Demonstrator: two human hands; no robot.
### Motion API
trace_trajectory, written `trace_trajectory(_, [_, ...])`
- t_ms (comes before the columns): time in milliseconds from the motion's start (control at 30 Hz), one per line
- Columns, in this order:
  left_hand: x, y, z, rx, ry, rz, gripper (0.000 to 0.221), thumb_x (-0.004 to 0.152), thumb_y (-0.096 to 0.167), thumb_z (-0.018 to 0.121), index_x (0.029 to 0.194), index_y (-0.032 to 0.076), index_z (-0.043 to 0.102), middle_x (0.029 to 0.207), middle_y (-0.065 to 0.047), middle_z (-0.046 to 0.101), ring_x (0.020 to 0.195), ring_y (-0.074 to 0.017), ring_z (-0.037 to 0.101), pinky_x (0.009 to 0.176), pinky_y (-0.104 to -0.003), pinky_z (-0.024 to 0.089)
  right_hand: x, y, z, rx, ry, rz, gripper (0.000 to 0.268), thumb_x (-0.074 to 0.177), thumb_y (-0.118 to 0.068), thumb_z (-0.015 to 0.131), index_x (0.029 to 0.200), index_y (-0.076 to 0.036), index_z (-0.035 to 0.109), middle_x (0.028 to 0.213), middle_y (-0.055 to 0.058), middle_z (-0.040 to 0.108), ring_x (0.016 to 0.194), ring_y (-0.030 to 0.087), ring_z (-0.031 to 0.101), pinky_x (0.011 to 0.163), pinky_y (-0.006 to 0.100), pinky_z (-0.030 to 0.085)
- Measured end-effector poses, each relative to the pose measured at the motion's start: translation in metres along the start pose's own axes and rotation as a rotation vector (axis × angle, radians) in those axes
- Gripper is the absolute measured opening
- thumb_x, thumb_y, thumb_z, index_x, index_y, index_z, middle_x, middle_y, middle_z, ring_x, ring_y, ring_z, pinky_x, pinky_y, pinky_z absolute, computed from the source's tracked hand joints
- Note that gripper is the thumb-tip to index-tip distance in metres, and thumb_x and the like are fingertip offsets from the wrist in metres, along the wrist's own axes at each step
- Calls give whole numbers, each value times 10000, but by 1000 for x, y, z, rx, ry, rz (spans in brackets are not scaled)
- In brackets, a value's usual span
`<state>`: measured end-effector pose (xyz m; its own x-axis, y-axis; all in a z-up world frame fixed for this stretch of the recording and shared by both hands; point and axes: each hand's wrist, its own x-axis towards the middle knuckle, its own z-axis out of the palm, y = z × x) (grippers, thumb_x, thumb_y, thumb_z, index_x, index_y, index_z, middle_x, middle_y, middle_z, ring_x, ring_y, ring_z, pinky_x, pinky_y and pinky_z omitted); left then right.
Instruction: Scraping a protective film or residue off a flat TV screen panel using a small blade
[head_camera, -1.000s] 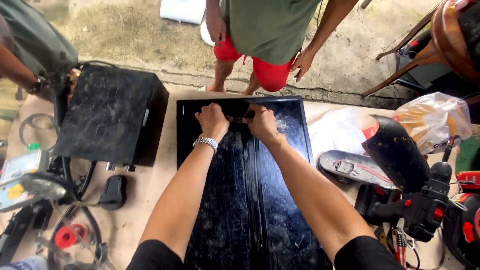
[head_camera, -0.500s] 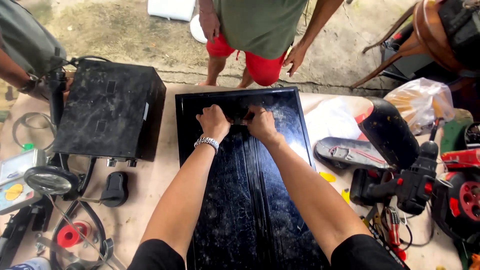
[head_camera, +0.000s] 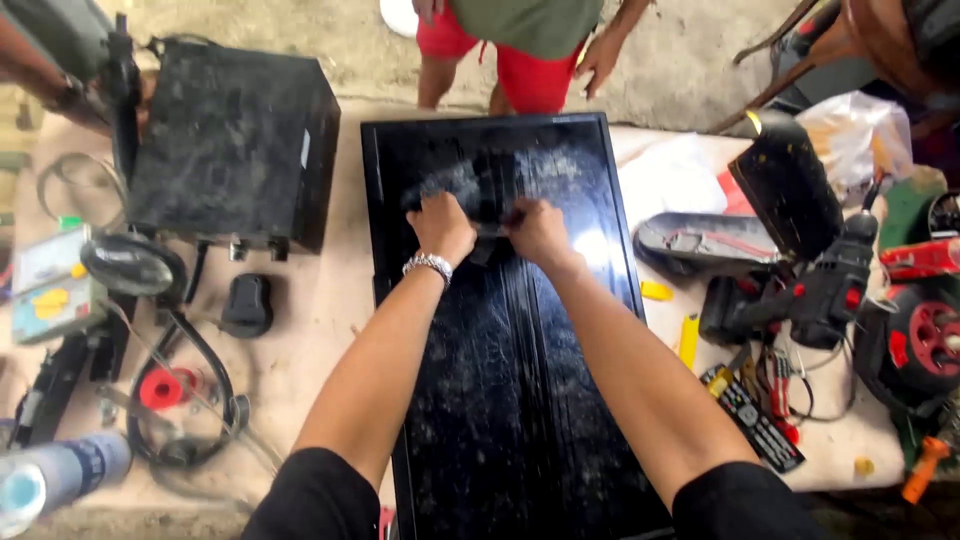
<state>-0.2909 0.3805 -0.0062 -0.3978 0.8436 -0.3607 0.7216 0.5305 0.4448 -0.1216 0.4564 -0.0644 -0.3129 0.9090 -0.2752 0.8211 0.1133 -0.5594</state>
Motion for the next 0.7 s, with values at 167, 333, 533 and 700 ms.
trace_trajectory(167, [-35,-11,25,-13,65,15,327,820,258,794,1028,32,683,1033,-173,729,1022,-424,712,944,-508,432,-41,11,9,-143,32,-102,197,755,-373,854,847,-240,742,852,84,758,932,358,748,853,461,601])
trace_trajectory(333, [-87,-11,26,-27,61,-15,251,819,223,814,958,37,720,957,-144,753,966,-415,728,904,-467,450,-76,14,16,-137,-13,5,127,758,-369,835,803,-311,731,847,32,750,967,309,745,858,422,618])
trace_trajectory(533, [-109,-14,32,-43,77,-5,213,818,252,844,888,69,760,926,-144,766,965,-416,727,868,-480,478,-93,25,19,-117,-2,-12,117,773,-352,812,781,-294,710,888,57,721,1009,329,727,881,444,617])
trace_trajectory(700, [-134,-14,19,-117,126,90,157,847,276,815,812,124,799,823,-94,783,912,-356,753,857,-442,512,-83,34,19,-150,-97,-2,97,771,-364,790,832,-325,727,922,51,730,1027,316,729,922,405,613])
